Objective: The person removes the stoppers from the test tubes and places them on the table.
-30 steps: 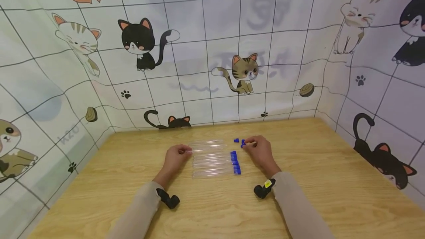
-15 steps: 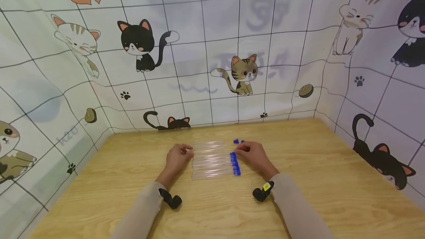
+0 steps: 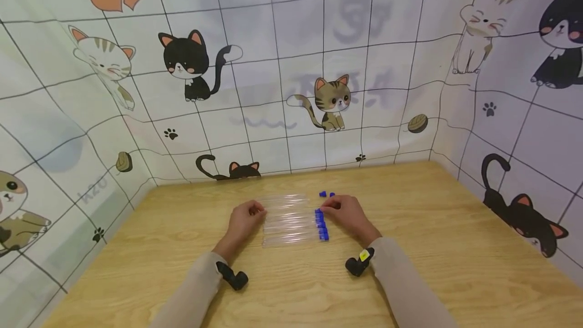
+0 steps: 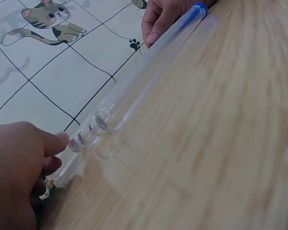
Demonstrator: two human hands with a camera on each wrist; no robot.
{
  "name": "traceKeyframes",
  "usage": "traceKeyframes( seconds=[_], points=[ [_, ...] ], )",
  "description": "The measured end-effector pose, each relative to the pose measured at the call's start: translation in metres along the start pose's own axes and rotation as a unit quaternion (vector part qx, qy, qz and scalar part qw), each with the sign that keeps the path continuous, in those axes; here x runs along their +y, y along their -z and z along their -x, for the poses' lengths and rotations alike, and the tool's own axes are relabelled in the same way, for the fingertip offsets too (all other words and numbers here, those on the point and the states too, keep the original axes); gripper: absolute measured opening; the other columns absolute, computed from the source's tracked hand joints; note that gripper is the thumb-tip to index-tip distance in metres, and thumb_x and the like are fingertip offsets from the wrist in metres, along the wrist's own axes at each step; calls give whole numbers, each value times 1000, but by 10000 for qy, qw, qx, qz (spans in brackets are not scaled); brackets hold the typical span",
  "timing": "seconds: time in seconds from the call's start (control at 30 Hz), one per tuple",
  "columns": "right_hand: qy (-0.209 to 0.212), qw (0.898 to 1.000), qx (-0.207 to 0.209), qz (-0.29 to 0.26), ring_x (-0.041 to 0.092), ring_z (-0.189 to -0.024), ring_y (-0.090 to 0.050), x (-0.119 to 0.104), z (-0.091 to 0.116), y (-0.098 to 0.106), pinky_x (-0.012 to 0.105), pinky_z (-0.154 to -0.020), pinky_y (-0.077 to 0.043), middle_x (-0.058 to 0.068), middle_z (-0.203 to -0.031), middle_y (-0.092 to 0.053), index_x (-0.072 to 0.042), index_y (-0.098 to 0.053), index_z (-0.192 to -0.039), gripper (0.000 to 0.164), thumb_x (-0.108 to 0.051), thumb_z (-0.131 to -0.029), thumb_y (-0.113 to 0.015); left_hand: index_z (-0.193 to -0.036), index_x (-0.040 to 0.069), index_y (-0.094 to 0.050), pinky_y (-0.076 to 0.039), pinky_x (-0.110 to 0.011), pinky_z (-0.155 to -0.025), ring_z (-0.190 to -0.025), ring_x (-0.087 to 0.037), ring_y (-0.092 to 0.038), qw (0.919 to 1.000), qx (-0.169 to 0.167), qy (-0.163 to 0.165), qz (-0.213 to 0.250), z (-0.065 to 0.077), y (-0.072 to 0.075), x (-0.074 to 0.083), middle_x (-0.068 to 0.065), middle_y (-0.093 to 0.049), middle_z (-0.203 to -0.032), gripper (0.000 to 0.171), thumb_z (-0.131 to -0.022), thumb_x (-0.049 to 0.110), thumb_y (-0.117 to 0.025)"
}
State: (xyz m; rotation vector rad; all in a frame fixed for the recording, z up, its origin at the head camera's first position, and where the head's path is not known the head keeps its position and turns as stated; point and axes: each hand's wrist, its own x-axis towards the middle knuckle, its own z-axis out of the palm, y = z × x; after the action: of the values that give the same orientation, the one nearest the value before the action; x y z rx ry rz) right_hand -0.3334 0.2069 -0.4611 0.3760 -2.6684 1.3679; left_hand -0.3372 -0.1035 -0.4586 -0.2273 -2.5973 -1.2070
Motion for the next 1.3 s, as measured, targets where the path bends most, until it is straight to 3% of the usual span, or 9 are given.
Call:
traceKeyframes(
  seconds=[0.33, 0.67, 1.07, 1.3],
  points=[
    [11, 9999, -84, 82, 18, -81, -57, 4, 2, -2, 34, -70, -47, -3, -94, -66, -19, -72, -105, 17, -28, -93, -65, -87, 13, -71, -44, -34, -67, -71, -15, -54, 9986, -455, -163, 197, 2, -1, -8, 4, -62, -77, 10, -89, 22, -67],
    [221, 9990, -184, 330, 16, -84, -58, 0, 1, 2, 33, -73, -48, -2, -99, -67, -14, -71, -111, 20, -22, -94, -62, -98, 15, -73, -45, -39, -85, -96, -16, -57, 9879, -1320, -215, 782, 0, 9, -14, 3, -65, -103, 10, -90, 17, -67],
    [567, 9964, -271, 576, 13, -81, -58, -3, 0, 2, 34, -72, -48, -2, -97, -67, -12, -71, -111, 19, -16, -94, -63, -96, 12, -74, -45, -35, -76, -83, -15, -55, 9913, -1122, -434, 531, 0, 8, -15, 2, -64, -93, 10, -87, 13, -71],
    [527, 9960, -226, 679, 15, -88, -60, -5, -1, 2, 35, -76, -48, 0, -100, -68, -12, -72, -109, 18, -14, -93, -63, -95, 9, -74, -42, -34, -70, -77, -16, -50, 9928, -870, -772, 303, 3, 9, -10, 0, -59, -86, 10, -86, 11, -71]
  ],
)
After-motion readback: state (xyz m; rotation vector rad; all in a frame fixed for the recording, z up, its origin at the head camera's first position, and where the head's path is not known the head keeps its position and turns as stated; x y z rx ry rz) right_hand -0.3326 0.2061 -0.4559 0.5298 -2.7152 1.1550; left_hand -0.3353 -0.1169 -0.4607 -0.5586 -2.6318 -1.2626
